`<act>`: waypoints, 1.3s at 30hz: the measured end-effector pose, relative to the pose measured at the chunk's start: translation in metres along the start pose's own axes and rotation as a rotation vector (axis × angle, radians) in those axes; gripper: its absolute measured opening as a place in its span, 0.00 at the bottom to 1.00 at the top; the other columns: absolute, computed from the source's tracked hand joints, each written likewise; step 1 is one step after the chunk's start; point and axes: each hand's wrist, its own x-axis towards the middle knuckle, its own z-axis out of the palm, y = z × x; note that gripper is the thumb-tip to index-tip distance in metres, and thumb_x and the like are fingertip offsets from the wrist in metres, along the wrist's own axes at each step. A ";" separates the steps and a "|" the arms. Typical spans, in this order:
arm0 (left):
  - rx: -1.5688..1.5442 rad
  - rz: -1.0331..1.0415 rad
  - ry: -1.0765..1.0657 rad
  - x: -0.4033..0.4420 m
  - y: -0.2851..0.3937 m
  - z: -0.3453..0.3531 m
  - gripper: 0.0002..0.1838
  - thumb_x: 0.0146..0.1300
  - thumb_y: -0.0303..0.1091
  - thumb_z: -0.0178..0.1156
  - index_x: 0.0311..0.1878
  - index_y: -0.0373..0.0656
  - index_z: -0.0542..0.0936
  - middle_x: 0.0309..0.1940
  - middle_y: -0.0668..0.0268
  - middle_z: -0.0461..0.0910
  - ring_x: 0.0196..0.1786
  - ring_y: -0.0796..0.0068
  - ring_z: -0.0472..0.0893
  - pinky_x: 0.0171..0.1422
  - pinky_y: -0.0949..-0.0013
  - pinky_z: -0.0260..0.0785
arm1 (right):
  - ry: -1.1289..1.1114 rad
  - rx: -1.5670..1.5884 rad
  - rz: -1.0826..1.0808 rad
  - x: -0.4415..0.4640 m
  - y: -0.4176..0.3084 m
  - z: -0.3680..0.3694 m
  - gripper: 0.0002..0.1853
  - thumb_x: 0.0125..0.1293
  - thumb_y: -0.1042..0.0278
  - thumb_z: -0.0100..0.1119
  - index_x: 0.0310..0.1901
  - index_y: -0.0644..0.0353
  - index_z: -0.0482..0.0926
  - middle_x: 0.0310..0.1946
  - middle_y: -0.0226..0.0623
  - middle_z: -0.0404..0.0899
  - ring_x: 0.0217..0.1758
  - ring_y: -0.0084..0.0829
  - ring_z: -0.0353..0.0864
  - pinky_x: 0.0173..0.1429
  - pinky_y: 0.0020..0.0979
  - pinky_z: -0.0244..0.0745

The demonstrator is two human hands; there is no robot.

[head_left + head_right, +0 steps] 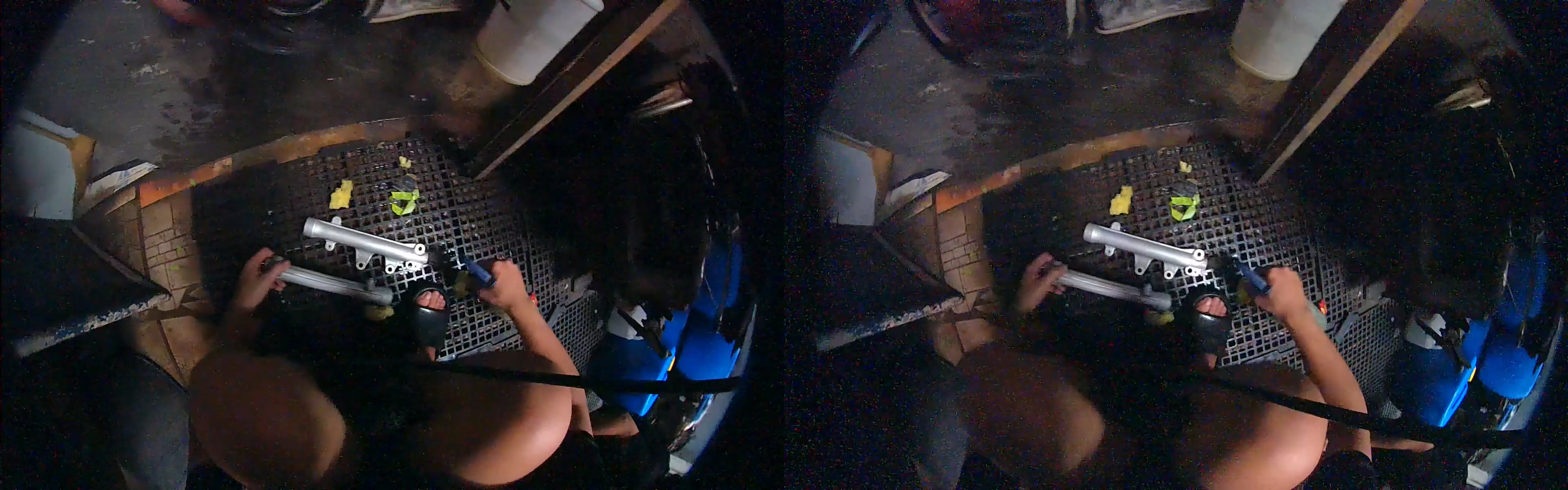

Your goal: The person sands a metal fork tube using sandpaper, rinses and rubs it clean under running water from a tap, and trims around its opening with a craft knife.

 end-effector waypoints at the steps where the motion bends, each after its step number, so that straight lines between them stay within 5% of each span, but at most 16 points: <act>1: -0.030 0.090 -0.078 -0.001 0.001 -0.013 0.15 0.70 0.37 0.68 0.52 0.39 0.79 0.37 0.62 0.83 0.31 0.76 0.84 0.36 0.72 0.81 | 0.029 0.073 0.091 -0.007 -0.008 -0.030 0.25 0.47 0.60 0.78 0.50 0.57 0.87 0.44 0.52 0.87 0.49 0.54 0.86 0.55 0.47 0.81; 5: 0.021 0.073 -0.036 -0.022 -0.009 -0.046 0.15 0.70 0.30 0.67 0.56 0.40 0.76 0.43 0.62 0.82 0.40 0.71 0.85 0.45 0.67 0.82 | 0.578 0.264 0.014 -0.043 0.018 -0.070 0.25 0.50 0.78 0.65 0.54 0.66 0.83 0.41 0.51 0.86 0.46 0.48 0.89 0.54 0.37 0.80; 7: 0.314 0.573 -0.108 -0.023 -0.030 -0.056 0.22 0.67 0.30 0.70 0.60 0.41 0.73 0.46 0.60 0.81 0.46 0.66 0.84 0.53 0.63 0.80 | 0.675 0.417 0.157 -0.054 0.024 -0.076 0.26 0.57 0.79 0.64 0.61 0.62 0.82 0.47 0.45 0.87 0.52 0.37 0.87 0.59 0.33 0.77; 9: 0.471 0.606 -0.092 -0.021 -0.056 -0.051 0.26 0.65 0.32 0.72 0.62 0.42 0.72 0.45 0.59 0.81 0.47 0.65 0.84 0.54 0.62 0.79 | 0.673 0.561 0.290 -0.056 0.032 -0.071 0.26 0.61 0.79 0.63 0.63 0.61 0.81 0.50 0.42 0.87 0.54 0.32 0.85 0.62 0.32 0.75; 12: 0.589 0.424 -0.126 -0.037 -0.043 -0.039 0.31 0.59 0.38 0.78 0.62 0.40 0.74 0.44 0.57 0.82 0.48 0.66 0.85 0.54 0.61 0.78 | 0.937 0.979 0.310 -0.050 0.042 -0.033 0.22 0.76 0.70 0.59 0.68 0.66 0.75 0.56 0.38 0.84 0.61 0.30 0.81 0.70 0.33 0.71; 17: 0.577 0.124 -0.140 -0.048 -0.034 -0.029 0.23 0.61 0.39 0.77 0.53 0.37 0.81 0.41 0.58 0.87 0.47 0.71 0.85 0.54 0.65 0.77 | 0.542 0.462 0.675 -0.083 0.058 -0.003 0.34 0.74 0.47 0.64 0.66 0.71 0.75 0.59 0.50 0.82 0.64 0.36 0.81 0.68 0.35 0.72; 18: 0.577 0.121 -0.135 -0.051 -0.030 -0.028 0.23 0.61 0.39 0.77 0.53 0.37 0.81 0.41 0.58 0.87 0.47 0.71 0.85 0.54 0.65 0.77 | 0.547 0.633 0.722 -0.087 0.023 -0.020 0.33 0.71 0.42 0.65 0.58 0.70 0.81 0.50 0.56 0.86 0.54 0.44 0.87 0.59 0.41 0.77; 20: 0.412 0.200 -0.127 -0.060 -0.025 -0.029 0.21 0.64 0.39 0.75 0.54 0.38 0.80 0.42 0.60 0.85 0.46 0.72 0.85 0.52 0.65 0.78 | 0.201 0.151 0.659 -0.097 -0.003 -0.017 0.21 0.73 0.50 0.63 0.40 0.65 0.86 0.28 0.43 0.86 0.27 0.36 0.84 0.37 0.36 0.78; 22: 0.240 0.169 -0.048 -0.056 -0.050 -0.037 0.22 0.65 0.39 0.74 0.56 0.39 0.79 0.42 0.61 0.85 0.45 0.71 0.84 0.51 0.64 0.78 | 0.121 0.386 0.289 -0.084 -0.050 -0.009 0.16 0.67 0.52 0.69 0.43 0.56 0.89 0.30 0.51 0.86 0.33 0.55 0.85 0.41 0.45 0.81; 24: 0.067 0.151 0.030 -0.051 -0.059 -0.036 0.23 0.66 0.39 0.74 0.58 0.39 0.79 0.42 0.61 0.84 0.45 0.71 0.84 0.51 0.64 0.79 | 0.079 0.577 -0.185 -0.053 -0.107 0.016 0.14 0.72 0.69 0.58 0.56 0.51 0.86 0.46 0.44 0.88 0.48 0.45 0.88 0.52 0.38 0.82; 26: -0.152 0.067 0.205 -0.049 -0.059 -0.026 0.24 0.69 0.41 0.71 0.61 0.40 0.76 0.42 0.61 0.82 0.44 0.71 0.83 0.51 0.62 0.79 | -0.030 0.215 -0.466 -0.020 -0.107 0.110 0.21 0.74 0.73 0.51 0.66 0.48 0.80 0.62 0.44 0.81 0.64 0.43 0.82 0.62 0.38 0.79; 29: -0.072 -0.123 0.268 -0.041 -0.078 -0.021 0.26 0.73 0.48 0.66 0.63 0.38 0.74 0.46 0.55 0.83 0.46 0.63 0.85 0.54 0.58 0.79 | -0.093 0.172 -0.805 0.011 -0.135 0.134 0.23 0.69 0.69 0.58 0.66 0.52 0.78 0.65 0.45 0.76 0.65 0.50 0.76 0.74 0.42 0.71; 30: -0.066 -0.118 0.274 -0.043 -0.078 -0.018 0.26 0.73 0.48 0.66 0.63 0.38 0.74 0.46 0.55 0.83 0.46 0.63 0.85 0.54 0.58 0.79 | -0.087 0.176 -0.811 0.018 -0.133 0.150 0.23 0.69 0.69 0.58 0.66 0.52 0.78 0.65 0.45 0.76 0.65 0.50 0.76 0.74 0.42 0.71; 32: 0.806 -0.031 0.408 -0.048 -0.076 -0.007 0.31 0.74 0.54 0.62 0.64 0.36 0.73 0.52 0.48 0.82 0.48 0.50 0.86 0.55 0.54 0.78 | -0.086 0.156 -0.814 0.037 -0.121 0.180 0.20 0.71 0.68 0.55 0.64 0.51 0.79 0.59 0.44 0.78 0.62 0.48 0.79 0.71 0.42 0.74; 37: 0.822 0.314 0.554 -0.026 -0.135 -0.009 0.32 0.71 0.54 0.64 0.63 0.33 0.75 0.57 0.40 0.79 0.55 0.42 0.83 0.56 0.51 0.78 | -0.122 0.237 -0.863 0.040 -0.128 0.105 0.18 0.66 0.69 0.63 0.57 0.55 0.81 0.54 0.46 0.78 0.58 0.47 0.80 0.66 0.42 0.77; 39: 0.621 0.147 0.485 -0.032 -0.123 -0.007 0.30 0.69 0.52 0.65 0.61 0.34 0.77 0.60 0.40 0.77 0.58 0.41 0.82 0.60 0.49 0.76 | -0.087 0.322 -0.621 0.043 -0.141 0.054 0.18 0.59 0.68 0.72 0.50 0.61 0.80 0.44 0.46 0.80 0.54 0.50 0.81 0.61 0.44 0.80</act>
